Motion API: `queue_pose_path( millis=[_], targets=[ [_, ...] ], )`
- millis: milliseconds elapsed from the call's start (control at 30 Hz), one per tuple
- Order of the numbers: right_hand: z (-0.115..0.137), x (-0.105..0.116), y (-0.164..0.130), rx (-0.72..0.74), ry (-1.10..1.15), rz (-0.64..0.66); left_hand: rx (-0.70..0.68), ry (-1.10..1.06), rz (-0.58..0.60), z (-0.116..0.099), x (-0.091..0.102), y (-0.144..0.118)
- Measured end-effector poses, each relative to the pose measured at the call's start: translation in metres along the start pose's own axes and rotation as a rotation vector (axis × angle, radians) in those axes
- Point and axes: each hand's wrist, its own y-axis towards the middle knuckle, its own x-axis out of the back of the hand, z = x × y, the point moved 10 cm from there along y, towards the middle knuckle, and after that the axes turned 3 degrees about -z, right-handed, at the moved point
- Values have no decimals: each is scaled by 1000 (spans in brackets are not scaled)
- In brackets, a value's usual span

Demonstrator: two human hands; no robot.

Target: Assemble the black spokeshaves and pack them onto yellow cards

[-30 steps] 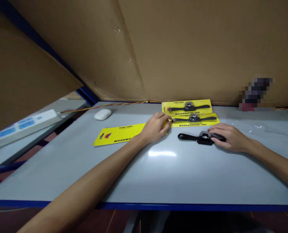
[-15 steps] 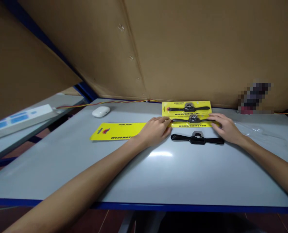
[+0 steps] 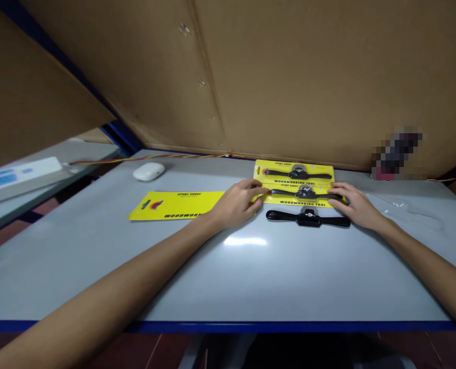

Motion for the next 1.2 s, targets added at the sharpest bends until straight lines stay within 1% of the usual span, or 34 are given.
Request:
queue_pose_path(
  millis=[133, 233, 367, 500, 567, 733, 867, 1067, 1200],
  targets=[
    [6, -3, -1, 29, 68, 22, 12, -11, 21, 5, -4, 0],
    [8, 0, 0, 8, 110, 8, 13, -19, 14, 6, -3, 0],
    [1, 4, 2, -84, 225, -22, 11, -25, 20, 4, -2, -1],
    [-10, 10, 2, -210, 323, -82, 13, -47, 34, -1, 1, -2],
    [-11, 13, 2, -246, 354, -119, 19, -40, 29, -3, 3, -1],
    [-5, 18, -1, -250, 396, -175, 50, -63, -23, 0, 7, 1],
    [-3, 18, -2, -252, 416, -190, 91, -51, -20, 9, 6, 1],
    [-5, 25, 2, -267, 435, -324, 154, -89, -47, 15, 10, 0],
    [-3, 28, 2, -270, 454, -373, 167, -121, -83, 14, 13, 2]
  ],
)
